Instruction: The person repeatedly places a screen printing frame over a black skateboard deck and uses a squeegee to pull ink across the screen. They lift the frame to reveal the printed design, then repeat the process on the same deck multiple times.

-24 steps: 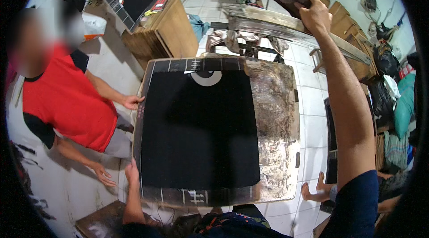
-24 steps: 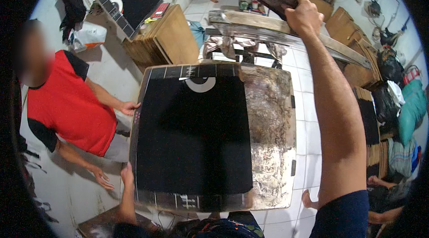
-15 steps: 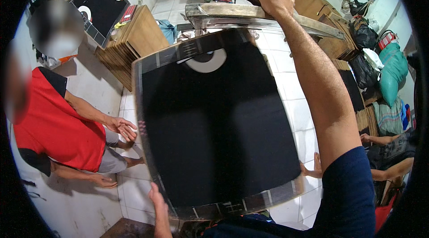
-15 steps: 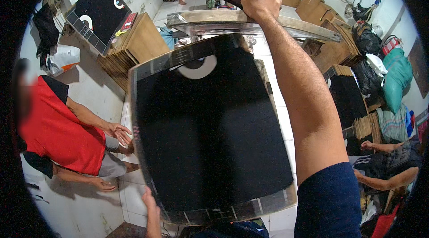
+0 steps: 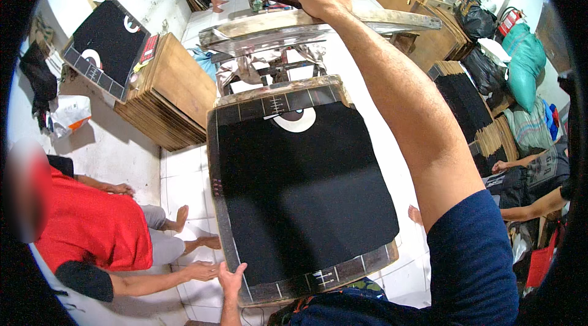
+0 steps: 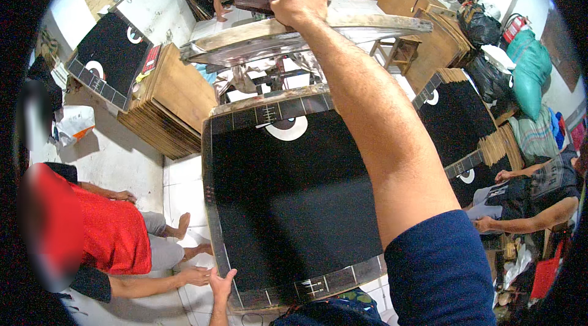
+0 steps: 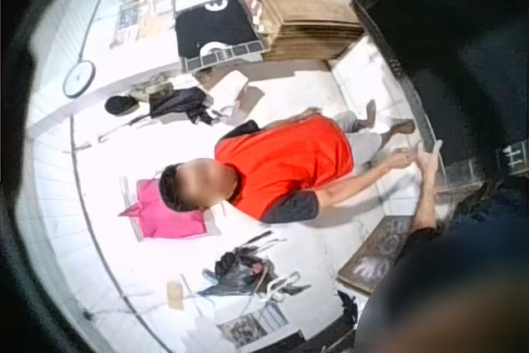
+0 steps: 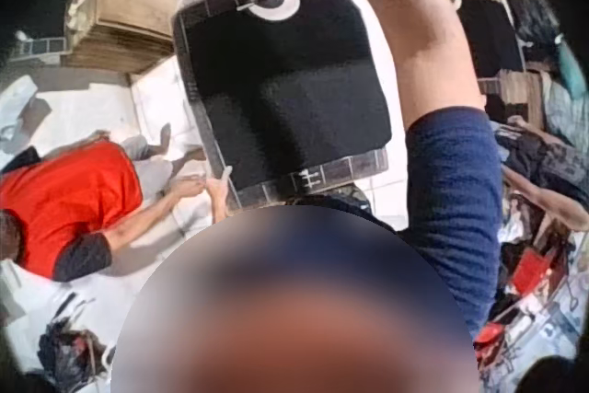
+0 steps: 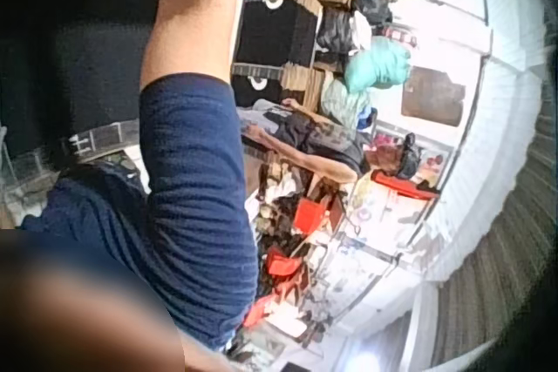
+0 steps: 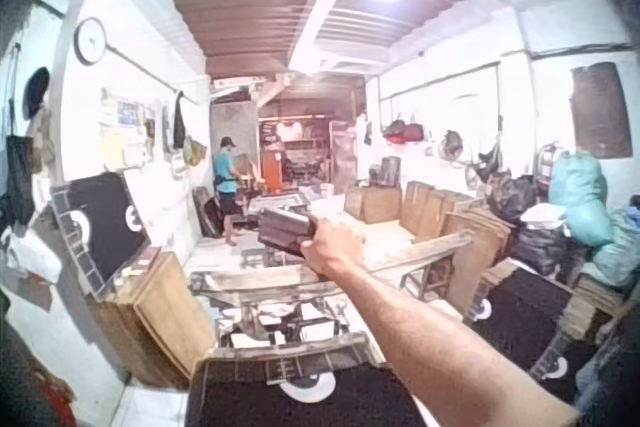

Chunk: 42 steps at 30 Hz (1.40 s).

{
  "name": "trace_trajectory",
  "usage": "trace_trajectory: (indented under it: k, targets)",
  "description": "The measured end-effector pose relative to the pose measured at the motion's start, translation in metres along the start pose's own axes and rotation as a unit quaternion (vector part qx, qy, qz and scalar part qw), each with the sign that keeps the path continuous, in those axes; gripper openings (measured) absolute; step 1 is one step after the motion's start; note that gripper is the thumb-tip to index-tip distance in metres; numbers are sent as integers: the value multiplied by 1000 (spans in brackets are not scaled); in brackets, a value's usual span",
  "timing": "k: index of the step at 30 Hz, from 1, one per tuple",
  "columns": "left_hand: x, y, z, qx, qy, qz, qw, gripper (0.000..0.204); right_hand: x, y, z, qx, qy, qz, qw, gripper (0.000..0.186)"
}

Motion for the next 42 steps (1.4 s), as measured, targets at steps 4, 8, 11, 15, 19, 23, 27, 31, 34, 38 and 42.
trace_trajectory:
  k: [4,8,11,15,19,23,27,31,34,38,42]
  targets:
    - [18,10,-10,48,-12,12,999,54,13,3,-4,23,-7,-12,1000,43]
    - [27,-4,-21,37,2,-3,999,56,27,6,0,117,-40,-39,992,39]
    - [24,-6,-18,70,3,23,997,56,37,17,-8,54,2,-13,998,37]
    - [22,-8,-11,79,32,9,996,64,46,27,-16,27,26,33,999,33]
    - [24,-6,1,99,49,21,994,80,51,22,-9,76,-5,-5,997,37]
    - [25,-11,-11,183,127,22,975,86,55,15,-3,77,-13,-21,997,40]
    - [32,-18,6,193,23,30,981,87,46,6,-8,31,21,-20,999,46]
    - [44,-23,77,227,-40,99,968,90,-5,11,0,70,29,47,996,39]
    - [65,-55,214,23,-171,69,983,85,-71,4,5,115,49,44,991,35]
    - [62,-119,370,-562,-125,-177,798,75,-185,-10,12,128,85,73,986,35]
    - [60,-189,326,-657,250,-83,707,96,-288,-47,15,129,96,37,986,35]
Point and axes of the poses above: each hand's wrist, its own x-axis towards the middle knuckle, its own y-axis out of the back of the hand, z = x × y, the point moved 10 cm from there along x, towards the middle knuckle, and after that the axes turned 4 degrees about y, right-handed, at the moved point
